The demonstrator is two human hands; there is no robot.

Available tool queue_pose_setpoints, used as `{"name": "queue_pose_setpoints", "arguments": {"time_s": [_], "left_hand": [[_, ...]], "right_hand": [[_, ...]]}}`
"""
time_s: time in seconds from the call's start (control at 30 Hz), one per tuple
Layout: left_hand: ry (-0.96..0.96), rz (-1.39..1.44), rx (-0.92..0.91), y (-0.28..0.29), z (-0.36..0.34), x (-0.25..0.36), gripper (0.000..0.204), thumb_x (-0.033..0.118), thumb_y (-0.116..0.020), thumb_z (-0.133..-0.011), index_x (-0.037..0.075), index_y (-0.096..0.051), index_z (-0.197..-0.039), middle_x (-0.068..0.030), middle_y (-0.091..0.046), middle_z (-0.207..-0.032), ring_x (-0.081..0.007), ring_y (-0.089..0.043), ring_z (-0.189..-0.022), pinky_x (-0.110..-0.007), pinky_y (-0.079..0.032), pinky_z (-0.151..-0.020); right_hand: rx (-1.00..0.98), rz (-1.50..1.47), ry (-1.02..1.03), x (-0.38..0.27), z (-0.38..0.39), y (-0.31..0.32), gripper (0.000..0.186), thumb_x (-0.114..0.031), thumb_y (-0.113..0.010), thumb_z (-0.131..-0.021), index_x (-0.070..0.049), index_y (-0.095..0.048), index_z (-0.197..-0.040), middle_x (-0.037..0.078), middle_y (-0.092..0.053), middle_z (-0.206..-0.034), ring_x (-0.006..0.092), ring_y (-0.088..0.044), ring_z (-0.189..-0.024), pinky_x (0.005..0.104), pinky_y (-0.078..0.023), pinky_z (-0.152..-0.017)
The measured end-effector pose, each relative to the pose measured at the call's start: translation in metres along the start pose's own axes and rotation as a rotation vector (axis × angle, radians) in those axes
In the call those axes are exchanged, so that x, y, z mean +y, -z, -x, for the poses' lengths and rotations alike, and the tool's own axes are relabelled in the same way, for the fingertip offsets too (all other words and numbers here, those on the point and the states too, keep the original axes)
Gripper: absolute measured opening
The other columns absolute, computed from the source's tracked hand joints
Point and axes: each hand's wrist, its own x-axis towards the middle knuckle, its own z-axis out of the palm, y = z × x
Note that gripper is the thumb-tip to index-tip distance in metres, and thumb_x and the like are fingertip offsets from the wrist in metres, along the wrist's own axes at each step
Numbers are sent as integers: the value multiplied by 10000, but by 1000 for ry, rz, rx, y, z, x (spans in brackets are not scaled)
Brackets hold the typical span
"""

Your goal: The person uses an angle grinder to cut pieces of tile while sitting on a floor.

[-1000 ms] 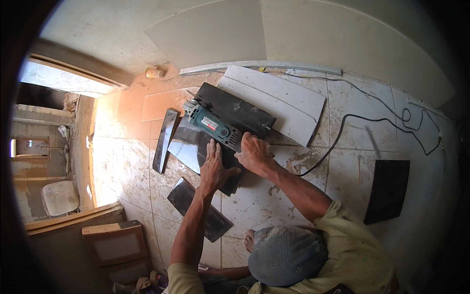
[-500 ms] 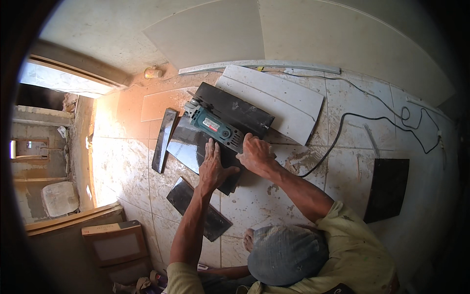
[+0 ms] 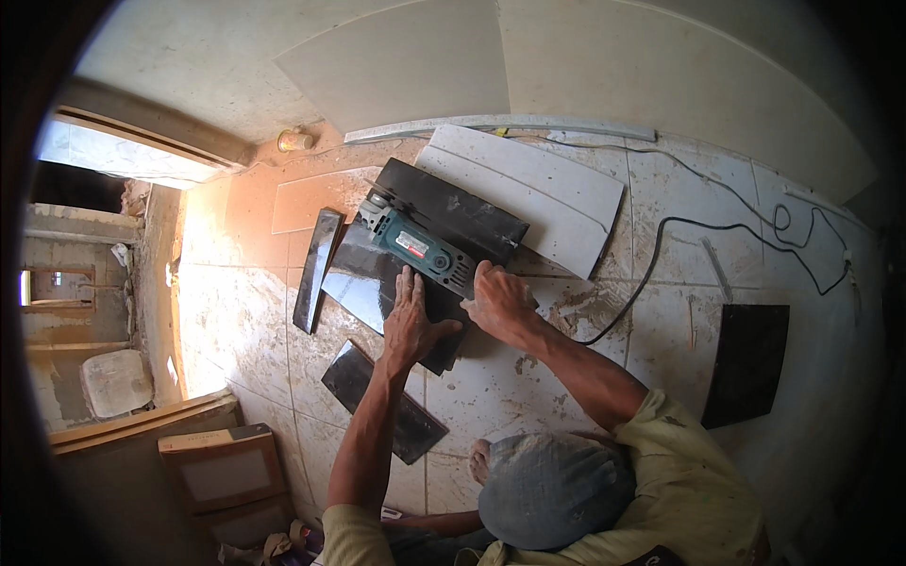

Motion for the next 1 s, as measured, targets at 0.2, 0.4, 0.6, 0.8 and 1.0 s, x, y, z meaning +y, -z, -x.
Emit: {"name": "queue_pose_setpoints", "arguments": {"time_s": [0.2,0.4,0.6,0.8,1.0], "left_hand": [[-7,-8,11,-1,1,-1,1183,429,-873,-618,-105,-256,-1474,-282,-171,-1580,-393,-202,-1472,-403,-310,-1162],[-5,-4,17,-1,1,-1,1184,436,-873,-615,-104,-262,-1473,-286,-172,-1579,-392,-204,-1472,-402,-313,-1159],[12,16,-3,2,2,1,1180,450,-863,-623,-103,-263,-1475,-285,-163,-1582,-386,-194,-1476,-401,-304,-1163],[8,3,0,1,2,1,1175,462,-852,-634,-104,-260,-1476,-282,-160,-1584,-378,-181,-1482,-395,-294,-1168],[23,-6,-10,2,2,2,1175,468,-848,-635,-98,-259,-1480,-277,-159,-1586,-373,-178,-1484,-392,-293,-1169]], "right_hand": [[-11,17,-4,2,2,-2,505,-326,-761,-816,62,-521,-1030,198,-645,-926,309,-717,-822,362,-608,-671],[-7,25,-31,3,-1,-6,501,-324,-763,-817,52,-522,-1045,204,-647,-931,318,-717,-832,373,-609,-674],[11,-62,-61,2,3,-1,501,-292,-817,-761,43,-519,-984,258,-658,-897,397,-700,-829,445,-586,-706],[7,20,-29,7,4,-2,498,-330,-781,-803,36,-524,-1022,196,-650,-918,313,-720,-813,376,-608,-662],[-29,31,-40,11,5,-6,504,-331,-768,-816,49,-523,-1039,200,-648,-929,311,-717,-822,377,-607,-670]]}}
